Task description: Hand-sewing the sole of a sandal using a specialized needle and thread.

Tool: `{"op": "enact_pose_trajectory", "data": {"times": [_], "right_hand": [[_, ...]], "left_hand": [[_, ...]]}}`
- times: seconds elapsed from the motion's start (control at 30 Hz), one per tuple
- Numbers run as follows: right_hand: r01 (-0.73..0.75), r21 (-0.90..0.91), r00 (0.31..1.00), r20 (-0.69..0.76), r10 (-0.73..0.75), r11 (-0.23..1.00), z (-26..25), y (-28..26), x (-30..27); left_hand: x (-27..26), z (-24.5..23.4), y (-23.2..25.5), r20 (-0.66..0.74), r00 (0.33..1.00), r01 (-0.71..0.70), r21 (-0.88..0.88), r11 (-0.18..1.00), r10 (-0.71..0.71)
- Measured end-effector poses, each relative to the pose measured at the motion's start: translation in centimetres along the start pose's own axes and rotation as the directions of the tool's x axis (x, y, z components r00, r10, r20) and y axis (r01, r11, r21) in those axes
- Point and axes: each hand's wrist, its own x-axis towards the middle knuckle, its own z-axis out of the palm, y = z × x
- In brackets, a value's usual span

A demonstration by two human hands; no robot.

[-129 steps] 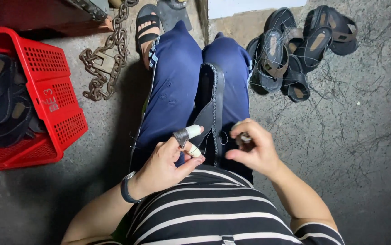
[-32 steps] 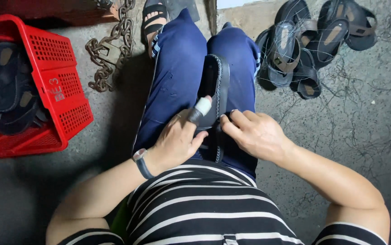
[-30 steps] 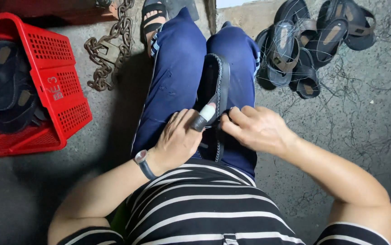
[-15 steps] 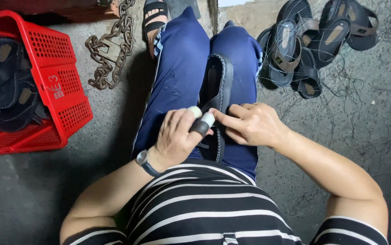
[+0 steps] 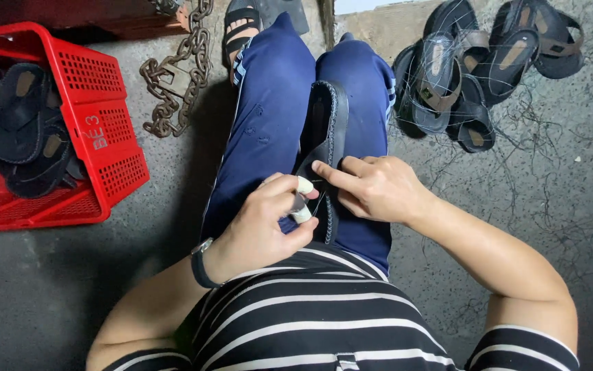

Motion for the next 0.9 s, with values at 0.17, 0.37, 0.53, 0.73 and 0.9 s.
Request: {"op": "enact_pose_trajectory", "data": {"times": [0.17,0.37,0.53,0.73,0.9], "right_hand": [[0.008,0.031,1.0,-0.017,-0.008,0.999,-0.5,-0.2,0.2],[0.022,0.095,0.998,-0.056,-0.017,0.995,0.7,0.5,-0.4],[0.016,0.146,0.994,-0.109,0.0,0.989,1.9,1.1,-2.0],[0.084,0.05,0.989,-0.125,-0.077,0.995,-0.5,1.1,-2.3],[0.06,-0.235,0.998,0.046,-0.051,0.97,-3.0,0.7,-2.0]], "left_hand": [[0.5,-0.1,1.5,0.31,0.827,0.507,-0.772,0.384,-0.468],[-2.1,4.8,-5.8,-0.079,0.868,0.394,-0.492,0.776,-0.491],[-1.2,4.6,-4.1,-0.076,0.906,0.381,-0.279,0.881,-0.416],[-1.3,3.8,-2.9,0.046,0.879,0.43,-0.504,0.749,-0.474],[-0.1,4.2,-2.1,-0.107,0.923,0.312,-0.355,0.881,-0.37]]}}
